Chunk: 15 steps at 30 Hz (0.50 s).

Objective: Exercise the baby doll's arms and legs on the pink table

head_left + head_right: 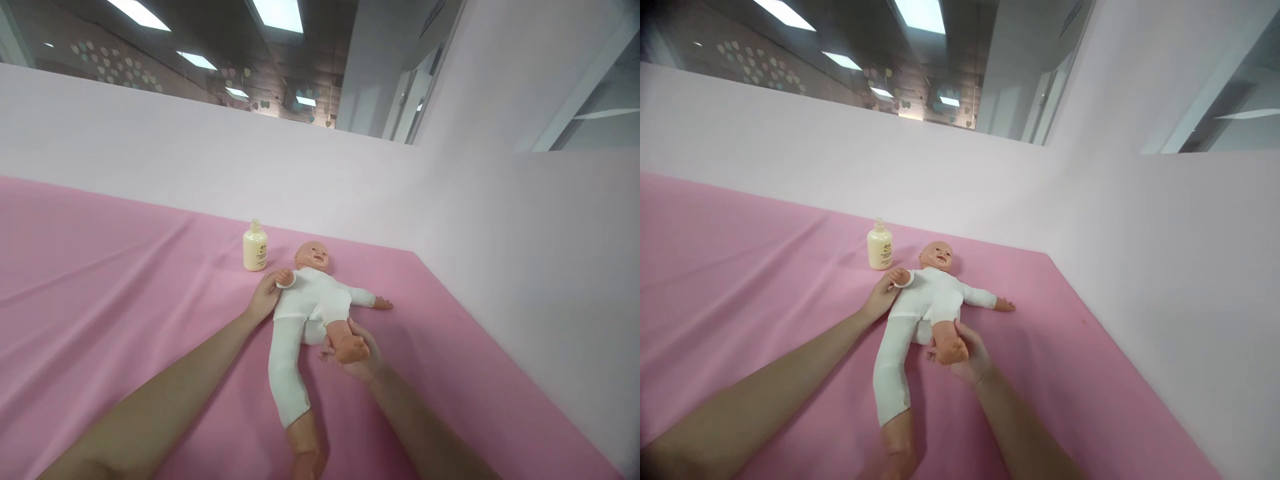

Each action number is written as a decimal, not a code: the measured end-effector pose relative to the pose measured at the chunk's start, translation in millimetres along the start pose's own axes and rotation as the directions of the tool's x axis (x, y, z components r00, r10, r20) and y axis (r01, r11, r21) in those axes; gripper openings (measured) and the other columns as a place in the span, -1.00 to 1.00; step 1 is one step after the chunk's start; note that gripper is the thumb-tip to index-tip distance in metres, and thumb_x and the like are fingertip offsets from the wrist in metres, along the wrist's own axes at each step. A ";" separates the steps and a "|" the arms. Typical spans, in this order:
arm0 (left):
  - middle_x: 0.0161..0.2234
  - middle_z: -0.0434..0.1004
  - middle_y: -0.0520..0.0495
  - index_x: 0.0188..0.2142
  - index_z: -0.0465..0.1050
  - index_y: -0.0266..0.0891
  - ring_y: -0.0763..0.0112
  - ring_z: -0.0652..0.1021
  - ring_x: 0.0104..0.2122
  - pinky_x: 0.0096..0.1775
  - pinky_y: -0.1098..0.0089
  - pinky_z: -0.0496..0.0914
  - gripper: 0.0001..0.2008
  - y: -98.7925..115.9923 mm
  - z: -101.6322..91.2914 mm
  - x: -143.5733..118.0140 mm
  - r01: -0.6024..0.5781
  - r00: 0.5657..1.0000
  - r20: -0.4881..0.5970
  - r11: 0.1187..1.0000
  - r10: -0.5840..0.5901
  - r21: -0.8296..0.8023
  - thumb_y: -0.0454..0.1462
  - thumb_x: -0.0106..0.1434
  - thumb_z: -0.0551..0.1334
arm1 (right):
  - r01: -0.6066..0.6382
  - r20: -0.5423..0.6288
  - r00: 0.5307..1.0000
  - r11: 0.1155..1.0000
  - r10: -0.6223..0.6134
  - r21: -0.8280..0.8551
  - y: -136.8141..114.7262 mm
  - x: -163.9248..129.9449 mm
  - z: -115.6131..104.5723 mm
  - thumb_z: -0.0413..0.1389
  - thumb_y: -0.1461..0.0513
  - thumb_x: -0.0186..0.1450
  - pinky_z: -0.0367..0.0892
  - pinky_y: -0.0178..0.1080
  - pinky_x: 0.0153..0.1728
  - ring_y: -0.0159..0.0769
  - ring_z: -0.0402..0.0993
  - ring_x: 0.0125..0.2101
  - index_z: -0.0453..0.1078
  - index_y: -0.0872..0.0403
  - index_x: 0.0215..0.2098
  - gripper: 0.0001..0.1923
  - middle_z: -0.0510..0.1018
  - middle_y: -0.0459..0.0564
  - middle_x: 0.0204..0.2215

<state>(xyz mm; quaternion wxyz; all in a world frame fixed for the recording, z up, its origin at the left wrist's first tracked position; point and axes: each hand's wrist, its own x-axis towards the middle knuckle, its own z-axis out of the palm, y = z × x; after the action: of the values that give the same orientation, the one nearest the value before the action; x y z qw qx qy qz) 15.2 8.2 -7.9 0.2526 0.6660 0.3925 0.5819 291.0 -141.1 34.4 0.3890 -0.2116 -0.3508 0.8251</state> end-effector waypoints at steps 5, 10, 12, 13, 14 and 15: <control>0.22 0.54 -0.19 0.12 0.63 -0.06 0.08 0.49 0.24 0.36 -0.05 0.28 -0.60 -3.6 -1.6 -2.4 -0.150 0.986 0.081 0.985 0.143 0.089 -0.31 0.37 0.19 | 0.011 -0.080 0.997 0.997 -0.004 0.077 -1.0 5.4 -1.1 0.32 -0.16 0.28 0.41 -0.04 0.00 -0.29 0.40 -0.40 0.53 0.07 -0.32 -0.54 0.56 -0.04 -0.44; 0.20 0.55 -0.20 0.14 0.63 -0.04 0.08 0.50 0.23 0.35 -0.06 0.30 -0.57 -8.5 -0.9 -2.4 -0.179 0.981 0.095 0.978 0.169 0.108 -0.34 0.37 0.18 | 0.022 -0.121 0.993 0.998 -0.014 0.064 -0.7 4.6 5.1 0.33 -0.16 0.27 0.42 -0.05 -0.02 -0.29 0.38 -0.40 0.52 0.06 -0.32 -0.54 0.54 -0.05 -0.45; 0.20 0.55 -0.19 0.14 0.63 -0.04 0.08 0.50 0.23 0.35 -0.06 0.30 -0.58 -8.4 -1.0 -2.6 -0.180 0.981 0.089 0.977 0.171 0.112 -0.34 0.37 0.18 | 0.034 -0.121 0.992 0.997 -0.026 0.062 -0.7 3.9 6.9 0.31 -0.16 0.29 0.41 -0.04 -0.01 -0.28 0.38 -0.39 0.52 0.06 -0.31 -0.54 0.54 -0.04 -0.45; 0.21 0.55 -0.19 0.14 0.63 -0.04 0.08 0.49 0.23 0.35 -0.05 0.30 -0.58 -8.2 -1.2 -2.7 -0.176 0.982 0.087 0.978 0.167 0.115 -0.34 0.37 0.18 | 0.037 -0.119 0.992 0.997 -0.028 0.067 -0.7 3.8 7.3 0.31 -0.16 0.29 0.41 -0.04 -0.02 -0.27 0.38 -0.39 0.52 0.07 -0.31 -0.54 0.54 -0.03 -0.45; 0.22 0.55 -0.18 0.14 0.63 -0.03 0.08 0.49 0.24 0.36 -0.05 0.29 -0.57 -7.9 -1.3 -2.8 -0.172 0.983 0.086 0.978 0.162 0.119 -0.35 0.37 0.17 | 0.035 -0.116 0.993 0.997 -0.027 0.074 -0.7 3.9 7.2 0.33 -0.15 0.27 0.40 -0.04 -0.02 -0.27 0.38 -0.38 0.52 0.07 -0.32 -0.55 0.53 -0.02 -0.45; 0.22 0.54 -0.18 0.15 0.63 -0.03 0.09 0.49 0.24 0.36 -0.05 0.29 -0.56 -7.8 -1.4 -2.9 -0.168 0.984 0.087 0.978 0.158 0.123 -0.35 0.37 0.17 | 0.027 -0.111 0.994 0.996 -0.018 0.083 -0.5 4.3 6.8 0.36 -0.14 0.24 0.40 -0.05 -0.03 -0.28 0.37 -0.38 0.52 0.08 -0.33 -0.54 0.53 -0.02 -0.46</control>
<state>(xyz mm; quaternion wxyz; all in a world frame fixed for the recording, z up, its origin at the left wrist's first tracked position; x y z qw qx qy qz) 12.0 10.1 -15.5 0.1749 0.7328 0.3637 0.5478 284.4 -140.3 39.0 0.4256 -0.2360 -0.2962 0.8219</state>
